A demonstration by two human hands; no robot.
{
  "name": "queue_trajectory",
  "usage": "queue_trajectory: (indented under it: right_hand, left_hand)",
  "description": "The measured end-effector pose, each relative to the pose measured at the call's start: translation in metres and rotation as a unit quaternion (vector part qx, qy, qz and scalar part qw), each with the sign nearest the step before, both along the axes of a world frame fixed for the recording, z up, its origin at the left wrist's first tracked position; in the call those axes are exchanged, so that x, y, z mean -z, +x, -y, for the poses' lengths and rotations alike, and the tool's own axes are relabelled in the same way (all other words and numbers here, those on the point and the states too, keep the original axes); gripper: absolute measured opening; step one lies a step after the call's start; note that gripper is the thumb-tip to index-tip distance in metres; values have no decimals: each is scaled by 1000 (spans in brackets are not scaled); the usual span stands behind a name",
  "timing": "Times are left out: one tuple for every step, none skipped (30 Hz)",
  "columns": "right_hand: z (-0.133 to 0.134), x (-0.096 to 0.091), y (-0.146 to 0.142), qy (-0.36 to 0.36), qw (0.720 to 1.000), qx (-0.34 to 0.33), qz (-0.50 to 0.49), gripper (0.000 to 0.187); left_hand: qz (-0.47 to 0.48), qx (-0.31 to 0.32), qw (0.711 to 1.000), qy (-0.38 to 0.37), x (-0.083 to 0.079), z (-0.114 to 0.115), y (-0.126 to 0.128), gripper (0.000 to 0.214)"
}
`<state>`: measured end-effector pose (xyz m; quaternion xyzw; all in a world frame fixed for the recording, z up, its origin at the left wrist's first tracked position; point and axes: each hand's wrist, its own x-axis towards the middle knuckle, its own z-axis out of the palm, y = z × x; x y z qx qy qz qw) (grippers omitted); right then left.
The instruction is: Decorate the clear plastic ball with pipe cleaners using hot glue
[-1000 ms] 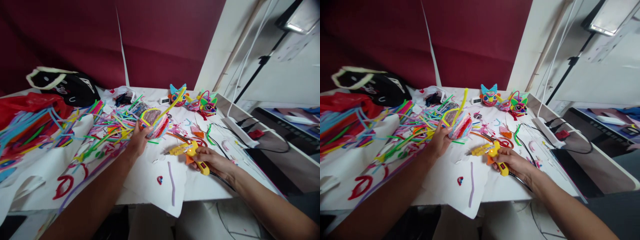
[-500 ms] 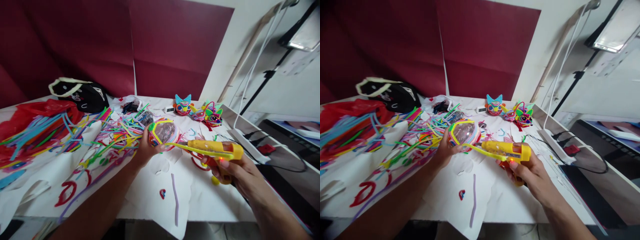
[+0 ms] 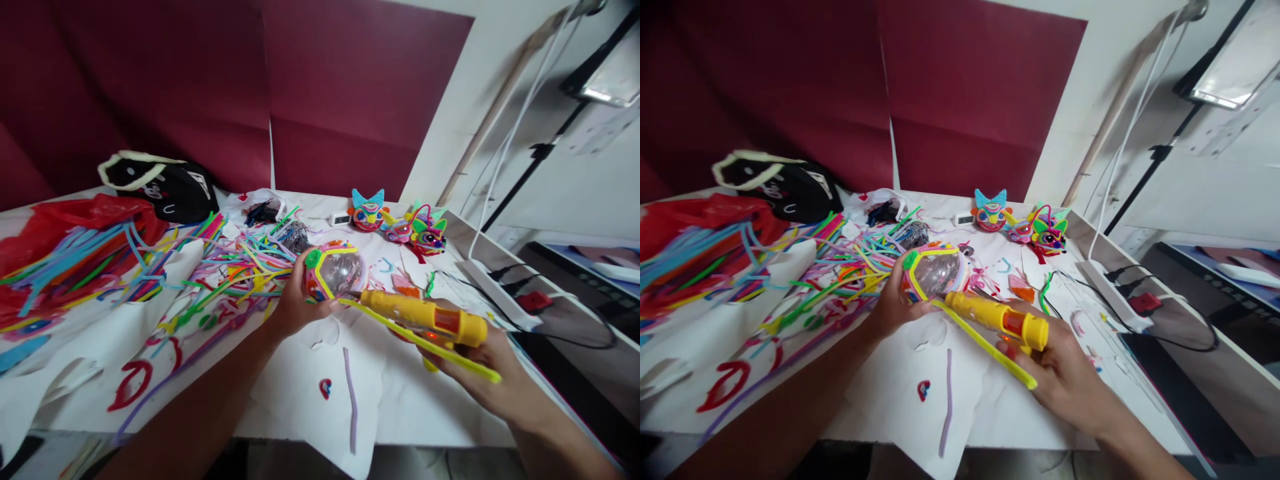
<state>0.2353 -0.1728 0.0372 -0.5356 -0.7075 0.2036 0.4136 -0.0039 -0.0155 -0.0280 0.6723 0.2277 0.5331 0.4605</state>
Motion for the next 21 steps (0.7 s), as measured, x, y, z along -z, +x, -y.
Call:
queue_trajectory:
  right_hand:
    - [0,-1,1,-1,1000,-13,20,30]
    - [0,-2,1,0,999,-24,35,28]
    - [0,-3,2,2,998,-31,47,26]
    - [0,-4,2,6,998,-33,61,24]
    - [0,-6,1,7,997,-35,74,21]
    - [1,-7,1,8,996,-36,85,20]
    - [1,-8,0,7,995,-37,96,19]
    - [1,-10,-1,6,994,-39,106,19]
    - [1,-11,-1,4,992,-41,116,18]
    - [1,-12,-1,4,991,-41,125,18]
    - [1,-13,-1,3,990,-43,134,18]
    - [1,-15,-1,1,989,-44,141,17]
    - [1,-16,0,-1,988,-46,148,16]
    - [1,-17,1,-3,987,-50,154,15]
    - [1,-18,2,-5,986,-50,158,15]
    - [0,-19,3,-9,986,-50,162,14]
    - [0,-20,4,-15,985,-49,166,14]
    - [0,-21,5,-23,984,-49,171,14]
    - [-1,-22,5,-31,982,-49,178,14]
    - [-1,-24,5,-39,981,-51,185,14]
    - [-2,-26,5,-47,979,-55,191,15]
  left_hand:
    - [-5,-1,1000,12,1,-1,0,101]
    - [-9,-3,1000,24,2,-2,0,101]
    - [-12,-6,999,34,3,-2,0,100]
    - [-14,-8,999,42,4,-2,0,99]
    - [-15,-9,999,46,4,-2,1,98]
    - [-16,-9,999,47,4,-2,1,97]
    - [-16,-8,999,46,5,-2,1,96]
    - [-15,-6,999,42,5,-2,1,96]
    - [-13,-4,999,38,5,-2,1,97]
    - [-11,-2,999,35,6,-2,1,97]
    - [-10,-1,999,32,6,-2,2,98]
    - [-9,0,1000,30,6,-2,2,99]
    - [-9,1,1000,28,7,-2,2,100]
    - [-10,2,1000,26,7,-2,1,100]
    - [-11,2,1000,24,6,-1,1,100]
    - [-11,2,1000,21,6,-1,1,101]
    - [-11,4,1000,19,5,-1,1,100]
    - [-12,5,1000,16,5,0,1,100]
    - [-12,7,1000,14,4,0,1,99]
    - [-13,8,1000,12,3,0,1,99]
    - [-14,8,1000,10,3,1,1,98]
